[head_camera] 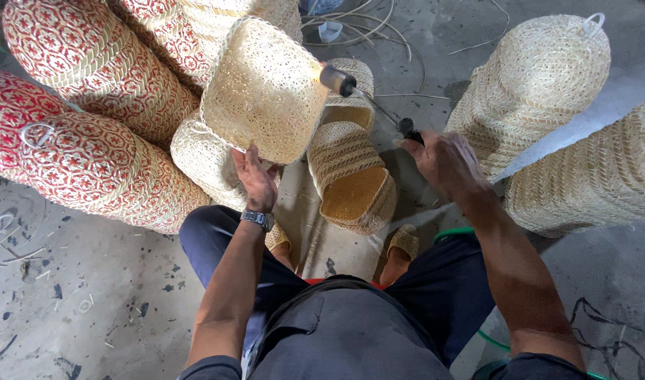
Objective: The person uses a blowtorch to singe the loose fibers off various woven baskets and lampshades, rotating the items by hand.
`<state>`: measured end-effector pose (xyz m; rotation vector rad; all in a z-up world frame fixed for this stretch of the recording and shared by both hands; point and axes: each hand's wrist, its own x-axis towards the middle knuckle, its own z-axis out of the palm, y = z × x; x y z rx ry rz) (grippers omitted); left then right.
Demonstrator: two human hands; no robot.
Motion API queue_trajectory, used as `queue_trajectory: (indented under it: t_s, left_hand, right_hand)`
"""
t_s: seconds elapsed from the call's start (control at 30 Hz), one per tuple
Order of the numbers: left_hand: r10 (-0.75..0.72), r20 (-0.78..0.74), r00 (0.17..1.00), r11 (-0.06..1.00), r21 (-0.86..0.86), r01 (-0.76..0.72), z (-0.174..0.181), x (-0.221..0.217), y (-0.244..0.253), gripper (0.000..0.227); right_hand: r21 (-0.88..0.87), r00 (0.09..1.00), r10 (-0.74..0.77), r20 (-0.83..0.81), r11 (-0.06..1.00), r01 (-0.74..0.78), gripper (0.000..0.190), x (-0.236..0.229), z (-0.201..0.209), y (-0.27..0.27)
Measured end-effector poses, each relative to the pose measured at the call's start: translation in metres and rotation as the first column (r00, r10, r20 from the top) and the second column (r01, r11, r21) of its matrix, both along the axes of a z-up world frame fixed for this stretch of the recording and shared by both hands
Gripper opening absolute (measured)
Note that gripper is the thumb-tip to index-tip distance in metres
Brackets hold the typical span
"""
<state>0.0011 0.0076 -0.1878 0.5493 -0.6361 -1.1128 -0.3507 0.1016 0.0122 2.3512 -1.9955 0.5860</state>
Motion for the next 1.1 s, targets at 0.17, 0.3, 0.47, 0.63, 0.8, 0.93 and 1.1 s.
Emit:
queue_trajectory:
  t_s: [0.17,0.3,0.47,0.63,0.8,0.93,1.1]
  left_hand:
    - [-0.030,0.156,0.987,0.962,0.273,-0.013,0.028,0.006,0.006,0.034]
    - [-0.101,0.193,0.976,0.994,0.058,0.091,0.033,0.013,0.007,0.040]
    - [-0.024,0.375,0.927,0.994,-0.091,0.063,0.033,0.022,0.000,0.048]
    - [-0.166,0.304,0.938,0.986,0.069,0.153,0.027,0.021,0.004,0.058]
    - [-0.136,0.403,0.905,0.986,0.143,0.085,0.023,0.013,0.001,0.068]
    - [-0.199,0.304,0.932,0.970,0.195,0.143,0.018,0.009,0.000,0.056]
    - [-0.194,0.284,0.939,0.979,0.112,0.169,0.015,0.001,-0.008,0.026]
  right_hand:
    - [0.103,0.999,-0.044,0.021,0.994,0.042,0.045,-0.006,0.009,-0.001]
    - [0.073,0.995,-0.004,0.096,0.997,-0.003,0.041,-0.007,0.012,0.000]
    - [0.125,0.997,-0.073,0.031,0.990,0.069,0.042,-0.007,0.014,-0.002]
    - [0.066,0.997,-0.035,0.072,0.997,0.031,0.044,-0.006,0.016,-0.002]
    - [-0.011,0.996,0.008,0.084,1.000,-0.007,0.040,-0.002,0.020,-0.005]
    - [-0.003,0.996,0.027,0.084,1.000,-0.027,0.039,-0.001,0.015,-0.001]
    - [-0.021,0.998,-0.017,0.064,1.000,0.018,0.044,0.005,-0.005,-0.001]
